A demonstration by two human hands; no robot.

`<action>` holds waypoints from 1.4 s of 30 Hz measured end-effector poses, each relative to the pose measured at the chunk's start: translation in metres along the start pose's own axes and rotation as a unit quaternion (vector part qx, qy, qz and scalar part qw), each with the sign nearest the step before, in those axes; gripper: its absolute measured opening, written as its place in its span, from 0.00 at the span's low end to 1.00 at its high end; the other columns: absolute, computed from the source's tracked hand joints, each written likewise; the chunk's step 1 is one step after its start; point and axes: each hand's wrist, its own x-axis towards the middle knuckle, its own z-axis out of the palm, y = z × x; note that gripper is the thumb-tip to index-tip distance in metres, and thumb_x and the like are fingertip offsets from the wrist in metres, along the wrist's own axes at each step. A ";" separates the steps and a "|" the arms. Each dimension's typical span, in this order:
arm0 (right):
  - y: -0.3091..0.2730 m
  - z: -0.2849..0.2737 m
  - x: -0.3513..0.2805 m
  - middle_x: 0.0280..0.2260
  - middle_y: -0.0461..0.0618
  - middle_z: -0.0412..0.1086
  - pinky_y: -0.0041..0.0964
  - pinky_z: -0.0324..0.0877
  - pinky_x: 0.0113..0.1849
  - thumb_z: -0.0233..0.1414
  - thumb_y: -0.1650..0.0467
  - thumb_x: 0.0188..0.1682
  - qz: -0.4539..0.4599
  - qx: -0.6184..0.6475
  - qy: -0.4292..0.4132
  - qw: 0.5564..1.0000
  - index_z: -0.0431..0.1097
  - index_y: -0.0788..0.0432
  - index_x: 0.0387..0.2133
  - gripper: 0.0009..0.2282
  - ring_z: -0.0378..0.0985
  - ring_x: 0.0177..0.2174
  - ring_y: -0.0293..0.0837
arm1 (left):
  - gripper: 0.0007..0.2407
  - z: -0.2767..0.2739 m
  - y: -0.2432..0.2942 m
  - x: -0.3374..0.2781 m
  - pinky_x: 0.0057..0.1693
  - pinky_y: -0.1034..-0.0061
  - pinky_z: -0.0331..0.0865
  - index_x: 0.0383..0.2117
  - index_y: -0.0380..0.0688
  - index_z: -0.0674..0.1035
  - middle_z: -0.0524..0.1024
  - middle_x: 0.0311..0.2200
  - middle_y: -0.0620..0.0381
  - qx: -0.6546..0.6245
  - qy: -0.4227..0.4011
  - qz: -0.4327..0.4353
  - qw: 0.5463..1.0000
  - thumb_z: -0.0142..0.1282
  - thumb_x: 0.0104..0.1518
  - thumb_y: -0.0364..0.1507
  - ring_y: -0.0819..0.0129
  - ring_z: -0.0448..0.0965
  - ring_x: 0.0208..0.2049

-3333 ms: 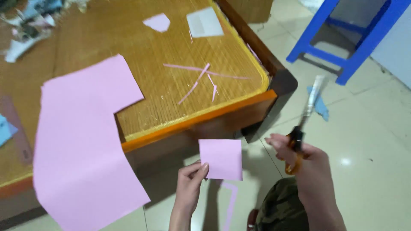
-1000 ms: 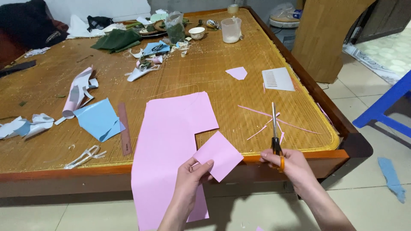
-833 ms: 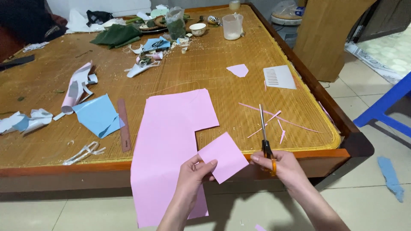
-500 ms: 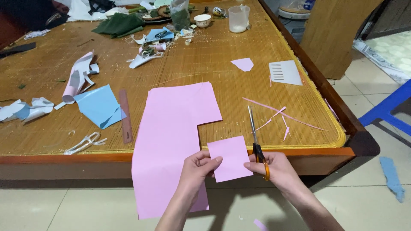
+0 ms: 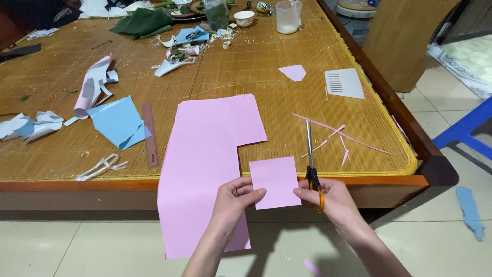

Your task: Cutting a rectangular piece of paper from a larger sheet using scissors.

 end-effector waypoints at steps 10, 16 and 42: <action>-0.012 -0.008 -0.001 0.33 0.56 0.80 0.33 0.69 0.41 0.65 0.76 0.39 -0.021 0.028 0.019 0.999 0.81 0.69 0.32 0.09 0.79 0.34 0.45 | 0.11 -0.003 0.020 -0.005 0.46 0.79 0.73 0.42 0.31 0.87 0.86 0.36 0.50 0.025 -0.026 -0.043 0.998 0.63 0.53 0.22 0.71 0.81 0.36; -0.002 -0.011 0.002 0.28 0.55 0.78 0.34 0.64 0.38 0.66 0.75 0.39 -0.018 -0.039 -0.087 0.995 0.82 0.71 0.28 0.07 0.74 0.30 0.44 | 0.13 -0.004 0.028 -0.009 0.48 0.77 0.73 0.44 0.31 0.86 0.86 0.42 0.49 0.046 -0.080 -0.046 0.995 0.61 0.54 0.22 0.68 0.82 0.40; 0.025 0.008 0.009 0.25 0.47 0.69 0.32 0.55 0.33 0.67 0.73 0.39 -0.036 0.037 -0.001 0.999 0.76 0.63 0.28 0.08 0.63 0.26 0.40 | 0.11 0.009 -0.004 -0.007 0.38 0.73 0.83 0.39 0.33 0.85 0.86 0.38 0.50 0.033 -0.025 -0.055 0.998 0.66 0.50 0.24 0.67 0.82 0.35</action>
